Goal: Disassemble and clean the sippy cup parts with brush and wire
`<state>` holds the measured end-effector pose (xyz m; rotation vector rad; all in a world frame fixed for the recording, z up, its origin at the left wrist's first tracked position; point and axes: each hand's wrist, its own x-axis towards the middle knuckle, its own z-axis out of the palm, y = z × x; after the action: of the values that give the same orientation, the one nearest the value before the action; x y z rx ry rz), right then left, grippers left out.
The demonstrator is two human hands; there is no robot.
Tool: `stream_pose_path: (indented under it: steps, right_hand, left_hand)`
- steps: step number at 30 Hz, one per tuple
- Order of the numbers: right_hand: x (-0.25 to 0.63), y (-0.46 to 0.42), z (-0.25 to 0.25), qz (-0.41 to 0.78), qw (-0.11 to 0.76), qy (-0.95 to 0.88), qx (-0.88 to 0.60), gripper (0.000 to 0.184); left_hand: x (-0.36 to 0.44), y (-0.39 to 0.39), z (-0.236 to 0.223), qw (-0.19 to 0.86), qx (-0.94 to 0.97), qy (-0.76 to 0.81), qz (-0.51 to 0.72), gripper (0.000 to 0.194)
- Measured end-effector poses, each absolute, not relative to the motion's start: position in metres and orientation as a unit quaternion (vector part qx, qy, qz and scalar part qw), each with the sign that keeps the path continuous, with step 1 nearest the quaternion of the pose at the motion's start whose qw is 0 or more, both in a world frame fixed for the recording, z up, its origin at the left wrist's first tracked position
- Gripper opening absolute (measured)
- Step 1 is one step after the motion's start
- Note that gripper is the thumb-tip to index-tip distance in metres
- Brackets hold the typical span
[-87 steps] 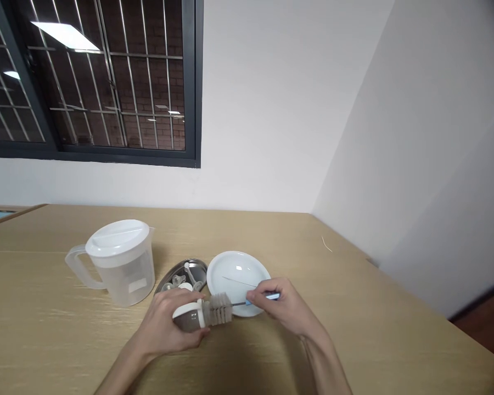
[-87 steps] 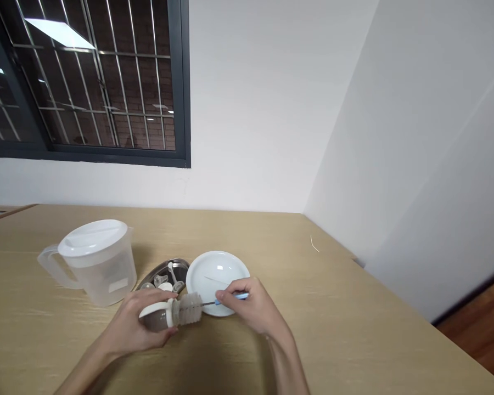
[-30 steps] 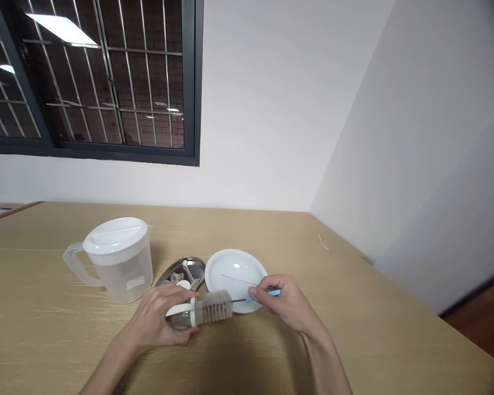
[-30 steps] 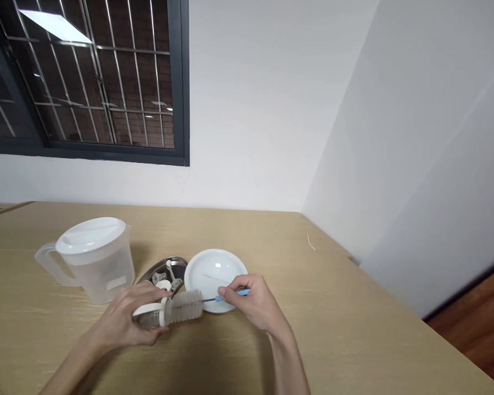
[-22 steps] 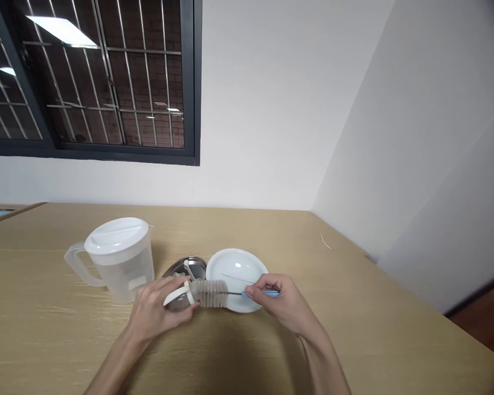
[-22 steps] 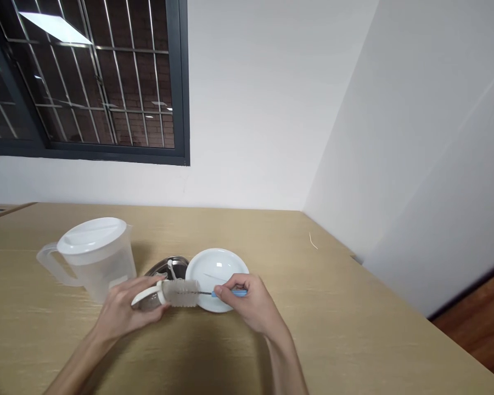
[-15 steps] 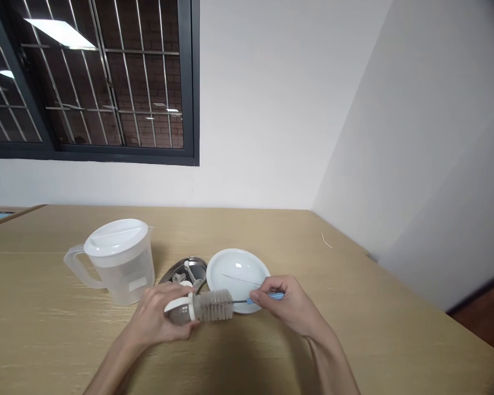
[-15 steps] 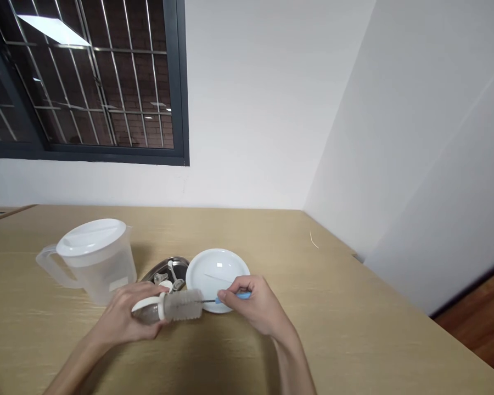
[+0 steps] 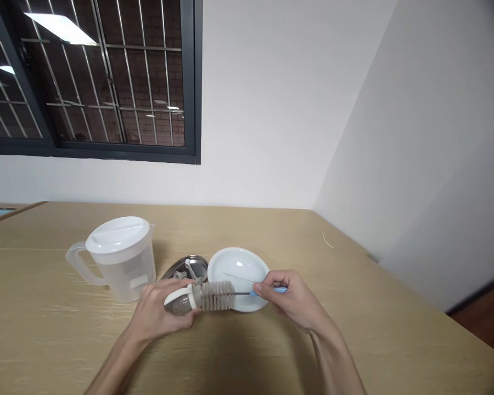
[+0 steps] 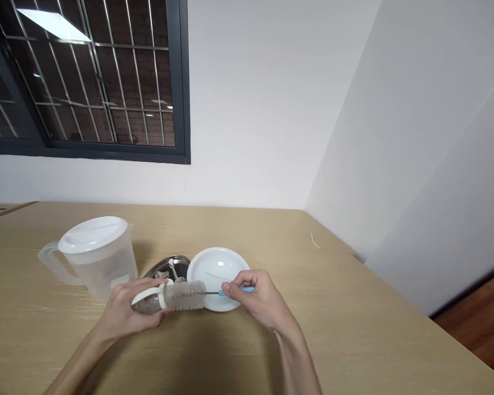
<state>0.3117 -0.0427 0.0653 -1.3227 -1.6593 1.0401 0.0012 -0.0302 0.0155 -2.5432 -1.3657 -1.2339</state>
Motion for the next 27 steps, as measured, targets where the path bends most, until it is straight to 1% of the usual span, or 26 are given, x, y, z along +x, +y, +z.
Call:
stream_pose_path:
  steps: [4, 7, 13, 17, 21, 24, 27]
  right_hand:
    - [0.310, -0.044, 0.068, 0.405, 0.378, -0.647, -0.523, 0.037]
    - [0.313, -0.046, 0.070, 0.405, 0.375, -0.652, -0.519, 0.036]
    - [0.323, -0.045, 0.068, 0.406, 0.365, -0.669, -0.504, 0.036]
    - [0.322, -0.042, 0.064, 0.409, 0.371, -0.663, -0.505, 0.037]
    - [0.318, -0.043, 0.063, 0.404, 0.377, -0.651, -0.520, 0.036]
    - [0.318, -0.044, 0.063, 0.402, 0.379, -0.649, -0.523, 0.036]
    - [0.324, -0.044, 0.062, 0.397, 0.373, -0.662, -0.515, 0.035]
  left_hand:
    - [0.002, -0.030, 0.018, -0.060, -0.800, -0.465, -0.375, 0.040]
    - [0.002, -0.032, 0.017, -0.074, -0.805, -0.460, -0.368, 0.043]
    - [-0.002, -0.038, 0.013, -0.048, -0.836, -0.420, -0.350, 0.050]
    - [-0.001, -0.035, 0.015, -0.060, -0.827, -0.432, -0.356, 0.045]
    - [0.001, -0.029, 0.014, -0.036, -0.796, -0.477, -0.371, 0.040]
    - [0.001, -0.028, 0.012, -0.025, -0.798, -0.477, -0.366, 0.041]
    - [-0.001, -0.031, 0.012, -0.040, -0.827, -0.437, -0.353, 0.045]
